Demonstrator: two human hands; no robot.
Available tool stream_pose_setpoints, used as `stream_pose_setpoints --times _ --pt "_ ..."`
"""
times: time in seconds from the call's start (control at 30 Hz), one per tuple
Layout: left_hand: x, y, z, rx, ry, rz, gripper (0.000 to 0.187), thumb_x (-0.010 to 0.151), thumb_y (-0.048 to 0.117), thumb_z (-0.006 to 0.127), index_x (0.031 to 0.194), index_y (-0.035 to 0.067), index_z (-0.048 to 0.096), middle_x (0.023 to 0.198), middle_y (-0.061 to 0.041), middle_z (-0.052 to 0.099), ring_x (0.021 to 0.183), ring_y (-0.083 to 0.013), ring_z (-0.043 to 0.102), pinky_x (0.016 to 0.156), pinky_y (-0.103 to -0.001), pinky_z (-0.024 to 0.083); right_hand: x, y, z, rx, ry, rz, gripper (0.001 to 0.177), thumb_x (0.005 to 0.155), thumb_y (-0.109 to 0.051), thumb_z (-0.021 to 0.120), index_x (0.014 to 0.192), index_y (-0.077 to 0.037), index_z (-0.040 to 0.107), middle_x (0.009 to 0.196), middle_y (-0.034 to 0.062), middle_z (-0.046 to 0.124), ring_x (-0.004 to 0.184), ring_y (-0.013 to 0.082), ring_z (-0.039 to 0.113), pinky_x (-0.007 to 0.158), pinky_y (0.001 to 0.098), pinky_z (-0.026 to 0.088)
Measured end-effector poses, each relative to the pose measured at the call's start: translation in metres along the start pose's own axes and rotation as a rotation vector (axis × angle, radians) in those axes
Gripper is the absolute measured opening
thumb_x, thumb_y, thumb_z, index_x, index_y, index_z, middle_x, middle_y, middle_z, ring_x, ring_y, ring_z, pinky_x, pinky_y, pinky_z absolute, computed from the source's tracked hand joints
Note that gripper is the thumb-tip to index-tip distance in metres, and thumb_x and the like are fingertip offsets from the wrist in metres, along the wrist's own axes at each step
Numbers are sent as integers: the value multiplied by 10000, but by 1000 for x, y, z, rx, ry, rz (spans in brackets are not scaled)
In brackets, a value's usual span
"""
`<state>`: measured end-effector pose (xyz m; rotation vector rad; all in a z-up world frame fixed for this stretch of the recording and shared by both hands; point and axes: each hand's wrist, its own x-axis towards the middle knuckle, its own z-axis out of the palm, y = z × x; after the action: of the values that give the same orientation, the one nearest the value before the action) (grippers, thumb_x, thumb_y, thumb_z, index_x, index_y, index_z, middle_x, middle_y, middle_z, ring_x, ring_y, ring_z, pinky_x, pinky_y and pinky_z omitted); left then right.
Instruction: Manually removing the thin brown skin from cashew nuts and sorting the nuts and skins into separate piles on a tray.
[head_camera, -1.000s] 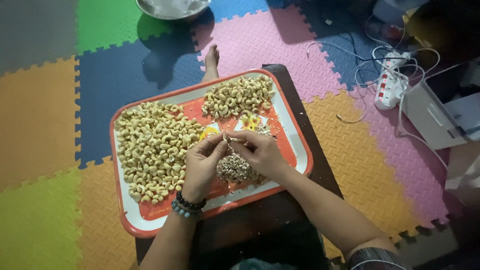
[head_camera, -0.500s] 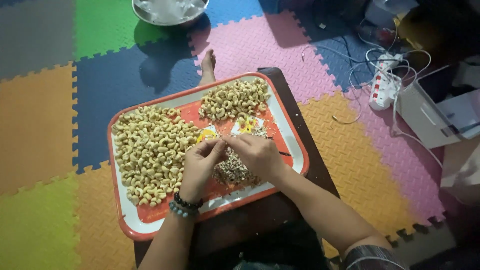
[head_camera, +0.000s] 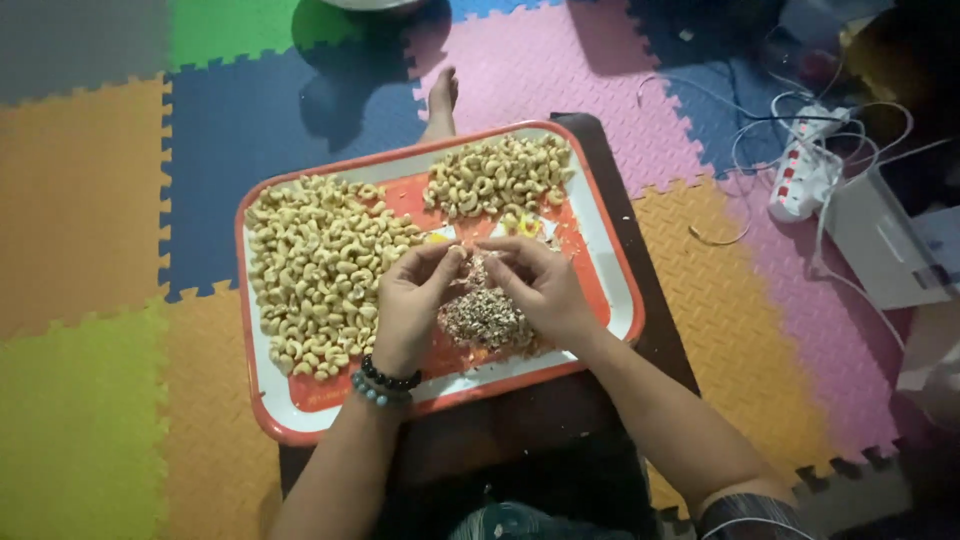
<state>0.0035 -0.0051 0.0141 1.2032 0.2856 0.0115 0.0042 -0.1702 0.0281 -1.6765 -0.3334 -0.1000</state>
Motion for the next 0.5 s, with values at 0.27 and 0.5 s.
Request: stream_pose_setpoints --times 0.27,0.5 --pt "-7 3 0 101 -17 103 257 934 148 758 1133 -16 756 908 -138 760 792 -159 710 683 -348 667 -3 9 -2 -68 -45 -110 268 968 -90 698 1230 -110 747 713 90 760 468 94 511 450 227 410" --pt "-7 1 0 121 -19 199 224 920 111 775 1104 -16 759 875 -149 755 798 -150 699 685 -345 665 1 10 -3 -165 -32 -215 248 981 -112 692 1220 -131 758 753 111 777 421 107 532 422 240 411"
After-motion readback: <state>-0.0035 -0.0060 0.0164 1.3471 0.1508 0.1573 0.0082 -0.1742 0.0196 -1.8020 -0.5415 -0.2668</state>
